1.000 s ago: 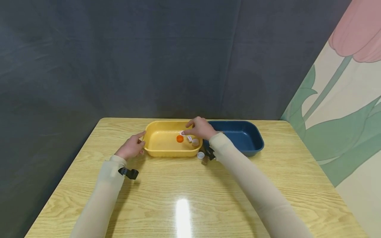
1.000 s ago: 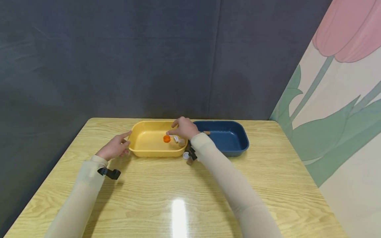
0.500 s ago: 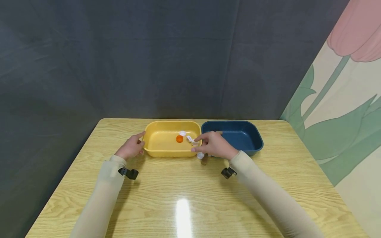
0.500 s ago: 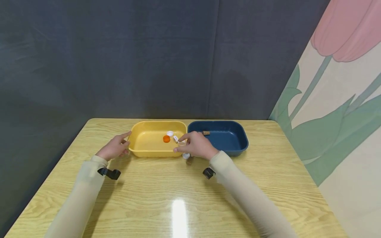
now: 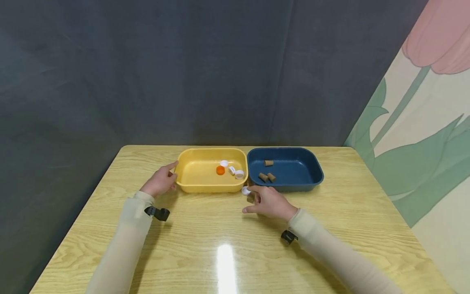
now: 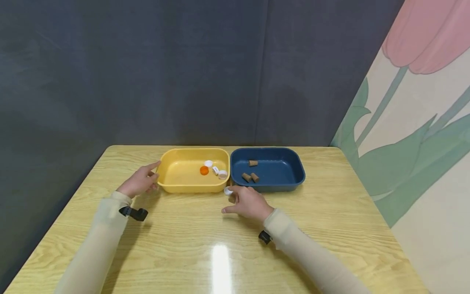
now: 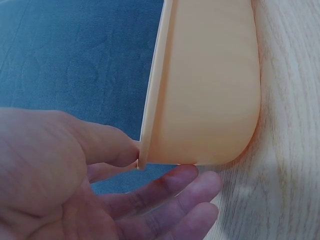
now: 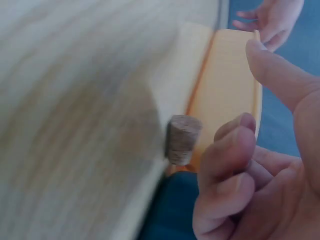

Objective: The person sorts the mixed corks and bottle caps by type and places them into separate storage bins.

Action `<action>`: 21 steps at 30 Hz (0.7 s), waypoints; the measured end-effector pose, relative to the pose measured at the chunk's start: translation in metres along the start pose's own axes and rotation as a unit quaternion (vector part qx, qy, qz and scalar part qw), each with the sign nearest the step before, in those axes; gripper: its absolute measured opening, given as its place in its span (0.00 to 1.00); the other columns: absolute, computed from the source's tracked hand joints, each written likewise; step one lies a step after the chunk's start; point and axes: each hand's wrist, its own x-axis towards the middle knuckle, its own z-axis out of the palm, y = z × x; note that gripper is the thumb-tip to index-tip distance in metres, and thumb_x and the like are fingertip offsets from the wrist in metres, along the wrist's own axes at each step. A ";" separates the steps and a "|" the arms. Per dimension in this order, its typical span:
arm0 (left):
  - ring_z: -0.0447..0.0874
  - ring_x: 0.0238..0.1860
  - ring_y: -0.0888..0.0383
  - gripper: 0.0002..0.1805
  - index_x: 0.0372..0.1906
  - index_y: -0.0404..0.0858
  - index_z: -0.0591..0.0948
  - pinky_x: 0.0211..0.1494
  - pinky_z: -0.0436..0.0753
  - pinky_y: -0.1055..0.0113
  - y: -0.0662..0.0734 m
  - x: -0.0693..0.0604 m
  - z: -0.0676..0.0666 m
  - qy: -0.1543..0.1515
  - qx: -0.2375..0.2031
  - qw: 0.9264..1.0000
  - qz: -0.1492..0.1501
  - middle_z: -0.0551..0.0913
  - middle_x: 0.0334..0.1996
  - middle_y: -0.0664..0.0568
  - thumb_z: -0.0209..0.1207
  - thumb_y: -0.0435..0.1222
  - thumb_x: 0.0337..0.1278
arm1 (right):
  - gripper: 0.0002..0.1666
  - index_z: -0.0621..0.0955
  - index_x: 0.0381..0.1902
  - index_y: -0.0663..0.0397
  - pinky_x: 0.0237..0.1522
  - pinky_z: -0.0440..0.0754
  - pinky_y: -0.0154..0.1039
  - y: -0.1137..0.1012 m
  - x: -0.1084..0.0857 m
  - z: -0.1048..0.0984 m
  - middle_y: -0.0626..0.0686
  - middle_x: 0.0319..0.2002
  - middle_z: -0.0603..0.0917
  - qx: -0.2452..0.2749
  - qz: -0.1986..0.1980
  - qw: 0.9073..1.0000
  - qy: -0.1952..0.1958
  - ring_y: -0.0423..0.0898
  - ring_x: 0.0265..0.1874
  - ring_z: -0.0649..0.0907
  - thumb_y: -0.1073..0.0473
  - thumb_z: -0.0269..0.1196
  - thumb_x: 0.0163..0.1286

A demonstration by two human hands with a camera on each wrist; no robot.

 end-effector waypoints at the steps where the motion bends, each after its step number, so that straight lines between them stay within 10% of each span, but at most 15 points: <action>1: 0.82 0.36 0.43 0.32 0.80 0.35 0.50 0.36 0.81 0.56 0.000 0.000 0.000 0.000 -0.002 1.000 0.001 0.77 0.46 0.35 0.42 0.32 0.77 | 0.43 0.77 0.64 0.59 0.23 0.71 0.33 0.001 0.000 0.002 0.45 0.20 0.77 -0.006 0.000 1.000 0.006 0.37 0.17 0.74 0.42 0.75 0.57; 13: 0.80 0.32 0.44 0.32 0.80 0.35 0.50 0.30 0.79 0.60 -0.002 0.000 -0.001 0.002 -0.007 1.000 0.009 0.77 0.43 0.36 0.43 0.32 0.78 | 0.42 0.79 0.60 0.62 0.20 0.68 0.35 0.005 0.000 0.009 0.44 0.19 0.75 -0.045 0.056 0.997 0.038 0.39 0.17 0.73 0.42 0.77 0.54; 21: 0.81 0.33 0.44 0.32 0.80 0.35 0.50 0.32 0.80 0.59 -0.003 0.002 -0.001 0.002 0.001 1.000 0.008 0.77 0.44 0.36 0.43 0.32 0.78 | 0.21 0.83 0.36 0.50 0.19 0.65 0.36 0.010 0.002 0.011 0.46 0.19 0.74 -0.037 0.053 0.997 0.045 0.41 0.16 0.72 0.43 0.77 0.55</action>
